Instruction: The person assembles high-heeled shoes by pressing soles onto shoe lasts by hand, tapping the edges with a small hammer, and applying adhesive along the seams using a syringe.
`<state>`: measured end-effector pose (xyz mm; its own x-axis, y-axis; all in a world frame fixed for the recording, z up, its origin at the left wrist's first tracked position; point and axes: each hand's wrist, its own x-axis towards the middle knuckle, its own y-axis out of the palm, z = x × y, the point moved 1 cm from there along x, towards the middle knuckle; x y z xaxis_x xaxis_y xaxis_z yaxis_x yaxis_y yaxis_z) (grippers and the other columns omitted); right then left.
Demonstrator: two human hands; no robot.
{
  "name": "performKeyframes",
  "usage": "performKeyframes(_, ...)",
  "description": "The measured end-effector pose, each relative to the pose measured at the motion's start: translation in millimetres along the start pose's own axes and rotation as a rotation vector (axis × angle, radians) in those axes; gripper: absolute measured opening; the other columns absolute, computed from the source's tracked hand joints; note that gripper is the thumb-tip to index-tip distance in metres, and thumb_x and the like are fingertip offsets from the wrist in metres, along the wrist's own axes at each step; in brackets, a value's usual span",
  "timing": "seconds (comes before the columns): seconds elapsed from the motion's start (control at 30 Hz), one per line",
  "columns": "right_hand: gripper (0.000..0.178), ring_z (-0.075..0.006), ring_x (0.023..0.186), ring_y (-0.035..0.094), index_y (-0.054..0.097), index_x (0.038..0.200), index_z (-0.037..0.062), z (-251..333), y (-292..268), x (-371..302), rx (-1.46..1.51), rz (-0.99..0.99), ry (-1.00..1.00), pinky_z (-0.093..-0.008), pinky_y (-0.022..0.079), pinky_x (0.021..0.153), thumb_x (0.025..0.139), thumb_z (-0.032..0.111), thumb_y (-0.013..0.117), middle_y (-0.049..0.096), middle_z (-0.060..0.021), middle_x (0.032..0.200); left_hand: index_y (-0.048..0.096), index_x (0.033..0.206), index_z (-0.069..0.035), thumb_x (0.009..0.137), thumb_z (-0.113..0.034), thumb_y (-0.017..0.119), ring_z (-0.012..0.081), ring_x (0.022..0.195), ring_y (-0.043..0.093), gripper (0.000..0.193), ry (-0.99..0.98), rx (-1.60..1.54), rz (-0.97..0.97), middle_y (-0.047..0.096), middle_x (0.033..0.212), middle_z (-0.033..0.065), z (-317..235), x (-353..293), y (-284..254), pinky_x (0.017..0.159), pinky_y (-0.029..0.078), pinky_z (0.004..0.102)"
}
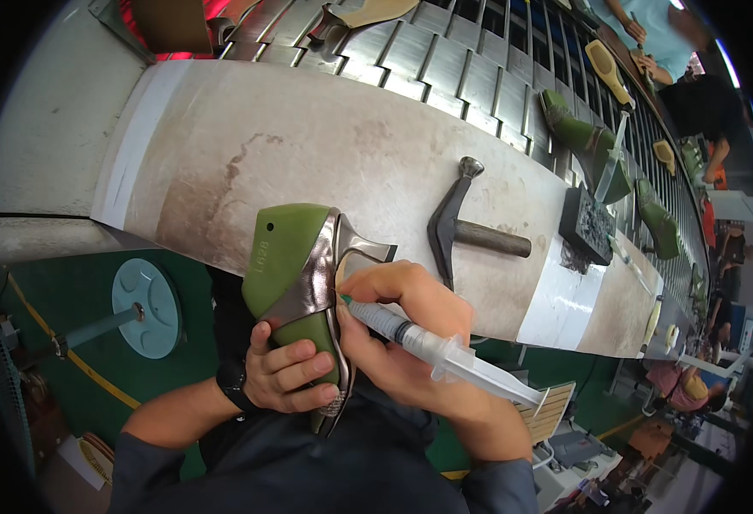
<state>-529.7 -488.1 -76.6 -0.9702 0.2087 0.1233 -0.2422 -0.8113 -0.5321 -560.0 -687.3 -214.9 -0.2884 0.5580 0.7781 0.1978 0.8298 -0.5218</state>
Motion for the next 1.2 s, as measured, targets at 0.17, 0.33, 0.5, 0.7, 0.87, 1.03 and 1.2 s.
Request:
performKeyframes(0.17,0.03,-0.0191,0.087,0.074,0.055,0.103,0.0015,-18.1,8.9,0.7,0.024,-0.062,-0.058,-0.0299,0.059,0.071,0.085,-0.01,0.077,0.074,-0.016,0.097,0.052,0.147,-0.033,0.101,-0.033,0.069,0.014,0.144,0.051,0.049,-0.007,-0.004,-0.003,0.059,0.15,-0.0097,0.6,0.6,-0.6,0.132,0.019,0.0555)
performKeyframes(0.33,0.029,-0.0202,0.079,0.077,0.059,0.102,0.0027,-23.3,7.0,-1.0,0.049,-0.107,-0.083,-0.0294,0.061,0.065,0.084,-0.007,0.08,0.076,-0.0141,0.095,0.053,0.147,-0.033,0.101,-0.032,0.069,0.0137,0.144,0.051,0.049,0.001,-0.017,-0.004,0.059,0.15,-0.0096,0.6,1.6,0.9,0.132,0.019,0.0551)
performKeyframes(0.5,0.032,-0.0171,0.086,0.072,0.05,0.101,0.0011,-17.7,1.4,-1.4,0.036,0.028,-0.048,-0.0289,0.058,0.071,0.085,-0.015,0.074,0.072,-0.0171,0.092,0.053,0.147,-0.033,0.101,-0.033,0.069,0.0134,0.144,0.051,0.048,0.006,-0.009,0.001,0.059,0.15,-0.0096,1.4,0.3,0.1,0.132,0.019,0.055)
performKeyframes(0.7,0.03,-0.016,0.075,0.075,0.057,0.1,0.0033,-26.7,13.6,-1.4,0.119,-0.158,-0.084,-0.0284,0.06,0.064,0.085,-0.007,0.08,0.077,-0.0136,0.093,0.053,0.148,-0.033,0.101,-0.034,0.068,0.0139,0.144,0.051,0.049,-0.007,-0.02,0.004,0.059,0.151,-0.009,1.0,1.5,-1.2,0.132,0.018,0.055)
performKeyframes(0.87,0.03,-0.016,0.076,0.075,0.057,0.1,0.0031,-25.5,14.9,-1.5,0.108,-0.164,-0.046,-0.0284,0.06,0.065,0.085,-0.008,0.079,0.077,-0.0135,0.092,0.053,0.148,-0.033,0.102,-0.035,0.068,0.0138,0.143,0.052,0.049,0.006,-0.024,0.014,0.059,0.151,-0.0087,2.1,2.0,-1.7,0.132,0.019,0.0549)
performKeyframes(1.03,0.029,-0.0162,0.077,0.076,0.057,0.1,0.0029,-23.7,8.0,2.8,0.109,-0.092,-0.086,-0.0282,0.06,0.065,0.085,-0.008,0.079,0.077,-0.0133,0.092,0.053,0.147,-0.033,0.102,-0.034,0.068,0.0135,0.143,0.052,0.048,-0.011,-0.032,-0.001,0.06,0.15,-0.0093,2.4,1.8,-2.0,0.132,0.019,0.0548)
performKeyframes(1.2,0.029,-0.0164,0.079,0.077,0.057,0.099,0.0025,-24.0,11.1,3.5,0.123,-0.107,-0.065,-0.0281,0.061,0.066,0.085,-0.008,0.079,0.077,-0.0136,0.092,0.054,0.147,-0.033,0.101,-0.033,0.068,0.0135,0.143,0.052,0.048,-0.041,-0.036,0.002,0.059,0.15,-0.0098,0.3,3.2,-2.5,0.132,0.019,0.0543)
